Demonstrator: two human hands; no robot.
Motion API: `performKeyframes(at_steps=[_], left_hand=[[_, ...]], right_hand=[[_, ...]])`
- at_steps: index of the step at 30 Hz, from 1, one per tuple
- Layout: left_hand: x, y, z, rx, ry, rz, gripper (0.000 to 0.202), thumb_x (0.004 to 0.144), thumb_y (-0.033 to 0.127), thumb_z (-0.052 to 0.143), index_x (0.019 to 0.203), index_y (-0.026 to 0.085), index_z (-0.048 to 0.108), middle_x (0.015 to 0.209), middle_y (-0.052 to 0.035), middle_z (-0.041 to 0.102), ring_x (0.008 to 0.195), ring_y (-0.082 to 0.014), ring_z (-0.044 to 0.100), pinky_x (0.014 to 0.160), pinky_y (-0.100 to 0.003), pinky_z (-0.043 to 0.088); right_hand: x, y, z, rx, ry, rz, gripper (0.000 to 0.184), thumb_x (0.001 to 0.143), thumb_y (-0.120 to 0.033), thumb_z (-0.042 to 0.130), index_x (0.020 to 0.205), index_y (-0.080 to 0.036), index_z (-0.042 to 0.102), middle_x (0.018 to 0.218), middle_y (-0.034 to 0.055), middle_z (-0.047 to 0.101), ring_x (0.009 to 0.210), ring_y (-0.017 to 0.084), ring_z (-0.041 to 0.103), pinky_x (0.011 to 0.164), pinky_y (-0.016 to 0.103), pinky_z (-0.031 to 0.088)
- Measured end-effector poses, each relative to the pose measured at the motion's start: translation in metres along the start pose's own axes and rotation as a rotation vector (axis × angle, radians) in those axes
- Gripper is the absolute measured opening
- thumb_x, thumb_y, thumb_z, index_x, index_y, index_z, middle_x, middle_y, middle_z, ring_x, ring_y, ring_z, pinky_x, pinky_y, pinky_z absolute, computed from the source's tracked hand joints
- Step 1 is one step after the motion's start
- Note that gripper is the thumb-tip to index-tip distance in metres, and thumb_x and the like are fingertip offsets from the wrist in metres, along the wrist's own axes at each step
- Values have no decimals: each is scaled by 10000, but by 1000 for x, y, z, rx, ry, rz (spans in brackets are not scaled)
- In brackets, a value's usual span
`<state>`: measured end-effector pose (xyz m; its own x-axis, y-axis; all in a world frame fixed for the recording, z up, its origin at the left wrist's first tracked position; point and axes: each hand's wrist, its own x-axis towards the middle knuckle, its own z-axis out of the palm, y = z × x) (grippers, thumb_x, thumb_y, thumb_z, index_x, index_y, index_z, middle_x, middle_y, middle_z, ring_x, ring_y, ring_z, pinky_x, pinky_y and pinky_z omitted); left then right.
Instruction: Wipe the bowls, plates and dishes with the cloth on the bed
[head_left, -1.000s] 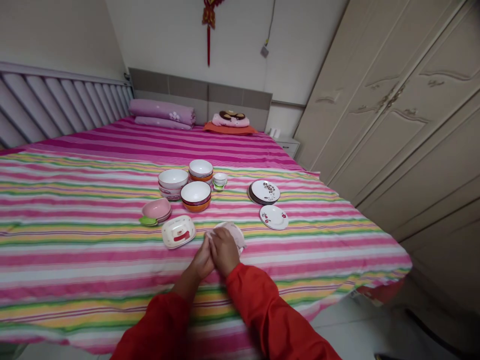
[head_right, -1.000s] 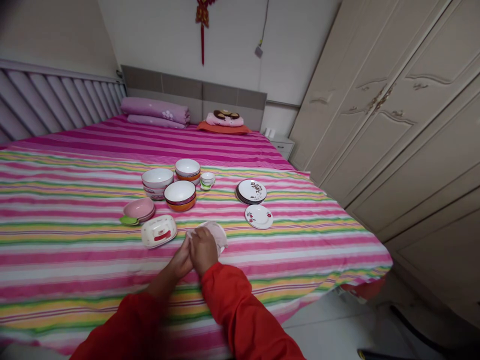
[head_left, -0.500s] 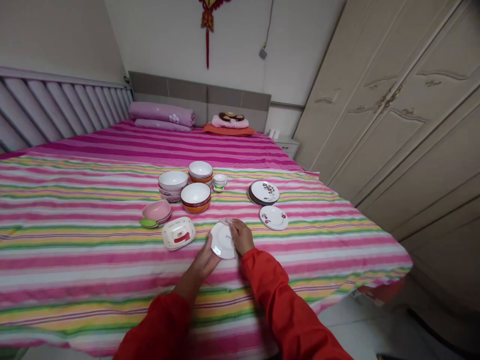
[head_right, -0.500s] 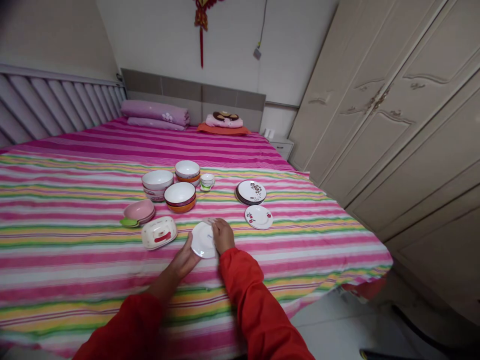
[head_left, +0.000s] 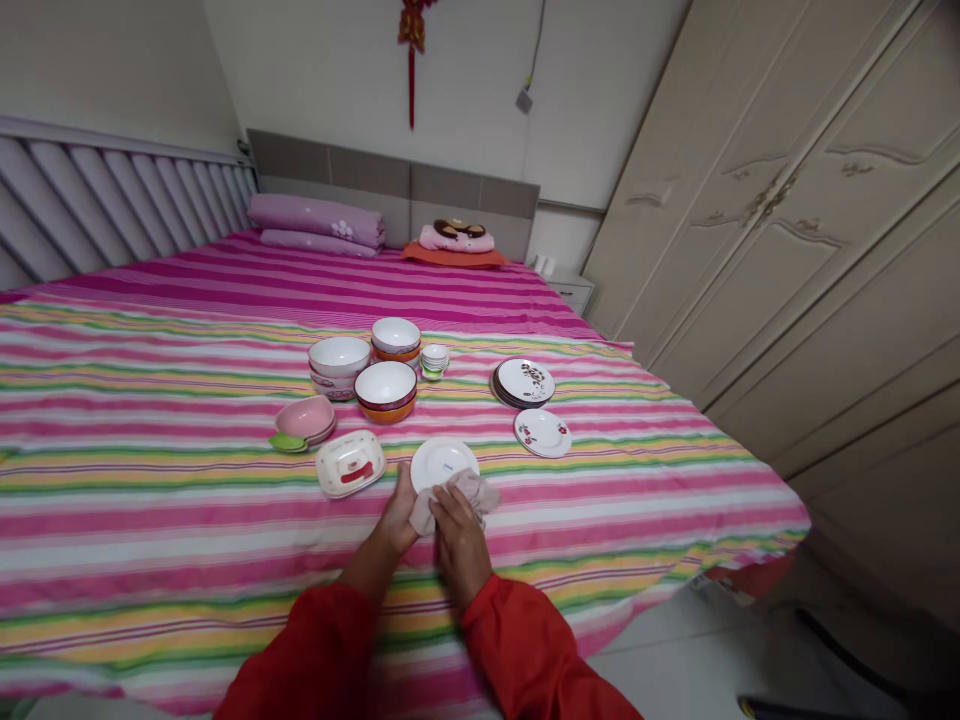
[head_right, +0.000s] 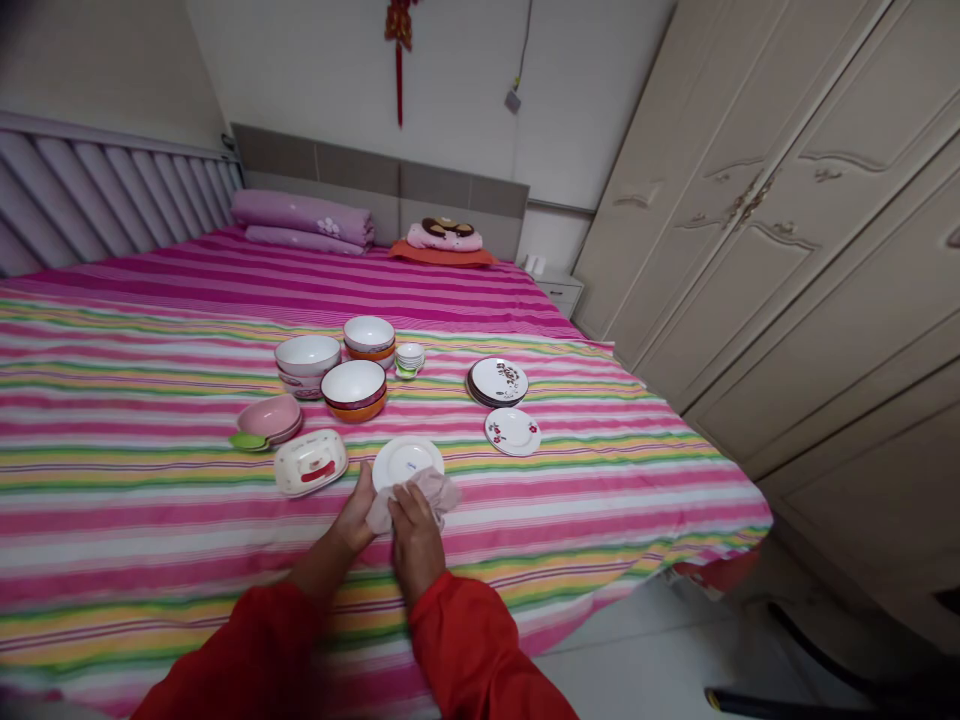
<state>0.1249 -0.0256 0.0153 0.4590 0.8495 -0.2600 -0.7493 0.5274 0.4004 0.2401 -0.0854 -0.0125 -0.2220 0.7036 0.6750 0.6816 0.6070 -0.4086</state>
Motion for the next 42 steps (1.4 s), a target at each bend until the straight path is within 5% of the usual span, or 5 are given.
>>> performKeyframes(at_steps=[6, 12, 19, 28, 42], left_hand=[[-6, 0, 4, -79, 8, 1, 646, 895, 597, 263, 1288, 153, 519, 1176, -124, 660, 1152, -225, 575, 1041, -380, 389], [-1, -4, 11, -96, -261, 20, 507, 962, 400, 273, 1432, 224, 343, 1348, -93, 552, 1259, -200, 485, 1125, -395, 248], [1, -5, -1, -83, -304, -11, 525, 957, 392, 296, 1451, 213, 305, 1359, -103, 539, 1264, -205, 483, 1135, -385, 230], [5, -3, -6, -78, -200, 10, 557, 946, 443, 306, 1417, 152, 374, 1191, -111, 664, 1202, -209, 541, 1108, -373, 284], [6, -4, -4, -62, -152, 43, 502, 948, 407, 342, 1398, 194, 407, 1212, -92, 655, 1193, -188, 548, 1096, -357, 304]], right_hand=[[61, -7, 11, -34, -151, 40, 334, 891, -125, 440, 1161, -138, 637, 1262, 99, 599, 1285, 228, 427, 1056, 387, 381], [106, 11, 4, -82, -131, 302, 262, 889, -182, 491, 1052, -237, 688, 1139, 51, 664, 1137, 219, 539, 1022, 431, 360], [70, 44, -12, -13, 51, 369, 368, 931, -216, 366, 1139, -140, 659, 1152, 132, 646, 1110, 224, 555, 985, 393, 431], [4, 22, -7, -94, 113, 203, 393, 926, -165, 373, 1268, -163, 566, 1322, 113, 550, 1314, 272, 387, 1047, 512, 370], [44, 28, -2, -101, 62, 229, 382, 939, -184, 376, 1268, -120, 558, 1364, 147, 501, 1369, 267, 309, 1091, 501, 334]])
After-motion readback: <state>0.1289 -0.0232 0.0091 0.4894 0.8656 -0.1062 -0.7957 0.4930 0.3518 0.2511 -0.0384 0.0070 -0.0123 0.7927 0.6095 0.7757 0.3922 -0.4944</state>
